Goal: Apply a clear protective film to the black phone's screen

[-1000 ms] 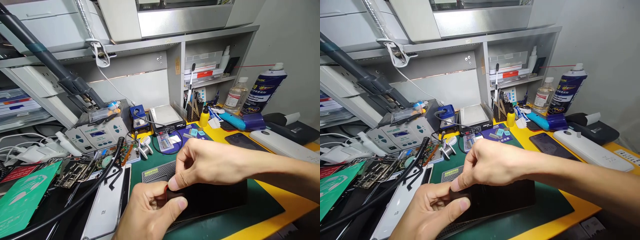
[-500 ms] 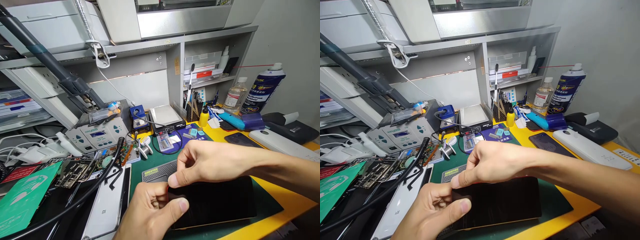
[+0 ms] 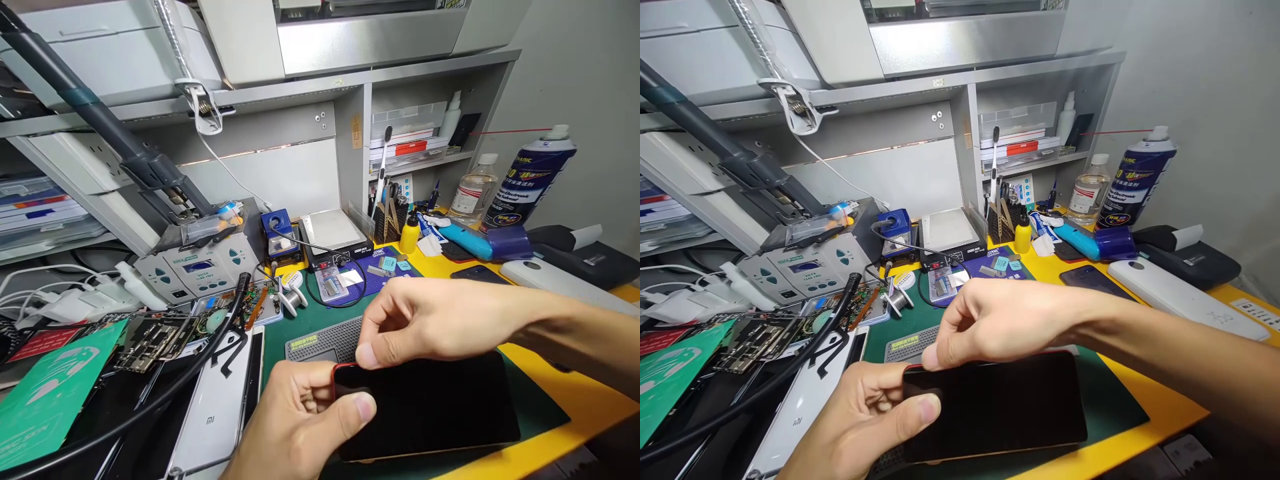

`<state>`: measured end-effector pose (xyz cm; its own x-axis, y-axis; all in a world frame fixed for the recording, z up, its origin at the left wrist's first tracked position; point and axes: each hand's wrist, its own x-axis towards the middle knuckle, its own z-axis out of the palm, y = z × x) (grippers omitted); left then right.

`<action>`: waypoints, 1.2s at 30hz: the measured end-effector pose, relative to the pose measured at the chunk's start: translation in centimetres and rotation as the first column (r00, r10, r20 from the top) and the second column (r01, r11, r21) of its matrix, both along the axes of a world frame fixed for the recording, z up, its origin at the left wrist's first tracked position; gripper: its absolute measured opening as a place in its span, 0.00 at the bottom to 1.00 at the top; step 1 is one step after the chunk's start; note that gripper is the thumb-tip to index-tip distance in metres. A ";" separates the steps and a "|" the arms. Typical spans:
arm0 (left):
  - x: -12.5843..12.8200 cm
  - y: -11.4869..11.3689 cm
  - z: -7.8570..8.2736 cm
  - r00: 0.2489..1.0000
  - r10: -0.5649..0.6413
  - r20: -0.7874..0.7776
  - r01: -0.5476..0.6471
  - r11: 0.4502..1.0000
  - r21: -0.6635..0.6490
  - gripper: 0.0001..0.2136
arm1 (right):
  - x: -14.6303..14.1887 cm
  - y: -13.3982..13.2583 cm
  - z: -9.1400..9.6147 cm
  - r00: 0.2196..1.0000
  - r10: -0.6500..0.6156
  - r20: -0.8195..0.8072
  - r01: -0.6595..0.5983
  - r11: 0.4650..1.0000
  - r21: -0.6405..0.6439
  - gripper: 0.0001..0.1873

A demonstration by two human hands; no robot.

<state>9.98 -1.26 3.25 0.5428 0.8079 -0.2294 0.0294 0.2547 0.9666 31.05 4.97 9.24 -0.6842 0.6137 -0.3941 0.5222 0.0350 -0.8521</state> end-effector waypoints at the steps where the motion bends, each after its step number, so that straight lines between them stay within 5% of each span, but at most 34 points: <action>1: 0.0 0.0 -0.1 1.000 0.005 -0.019 -0.004 1.000 0.018 0.15 | -0.3 -0.3 0.0 1.000 -0.018 0.023 0.018 0.999 0.030 0.14; 6: -0.3 0.0 -0.7 0.996 0.022 -0.086 -0.016 0.997 0.073 0.18 | -1.7 -1.1 -0.7 0.991 -0.137 -0.002 0.137 0.986 0.096 0.16; 9: -0.3 -0.1 -0.7 0.989 0.050 -0.141 -0.040 0.996 0.075 0.19 | -1.7 -0.7 -1.0 0.990 -0.109 -0.087 0.111 0.994 0.021 0.11; 16: -0.1 -0.2 0.1 0.998 0.016 0.061 -0.012 0.998 -0.062 0.15 | -0.6 0.5 -0.9 0.991 -0.080 -0.104 0.062 0.985 -0.163 0.12; 23: -0.5 -0.2 -0.3 0.989 0.056 0.136 -0.048 0.997 -0.062 0.17 | 2.3 0.3 -0.1 0.992 -0.111 -0.064 0.109 0.993 -0.034 0.24; 28: -0.3 -0.1 -0.3 0.990 0.085 0.113 -0.080 0.996 -0.051 0.18 | 5.2 -1.2 -0.5 0.975 -0.221 -0.022 0.221 0.975 0.001 0.17; 32: -0.1 -0.2 -0.2 0.985 0.155 0.070 -0.158 0.987 0.037 0.20 | 6.1 -3.4 -3.0 0.867 -0.446 -0.222 0.412 0.892 -0.185 0.31; 36: 0.3 -0.4 0.0 0.977 0.202 0.071 -0.208 0.974 0.089 0.20 | 5.1 -5.6 -6.0 0.707 -0.591 -0.388 0.518 0.807 -0.283 0.30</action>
<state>10.25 -1.68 3.29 0.3743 0.9198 -0.1175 -0.0735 0.1558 0.9850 36.10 -0.66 3.22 -0.3553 0.8996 -0.2538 -0.0218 -0.2794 -0.9599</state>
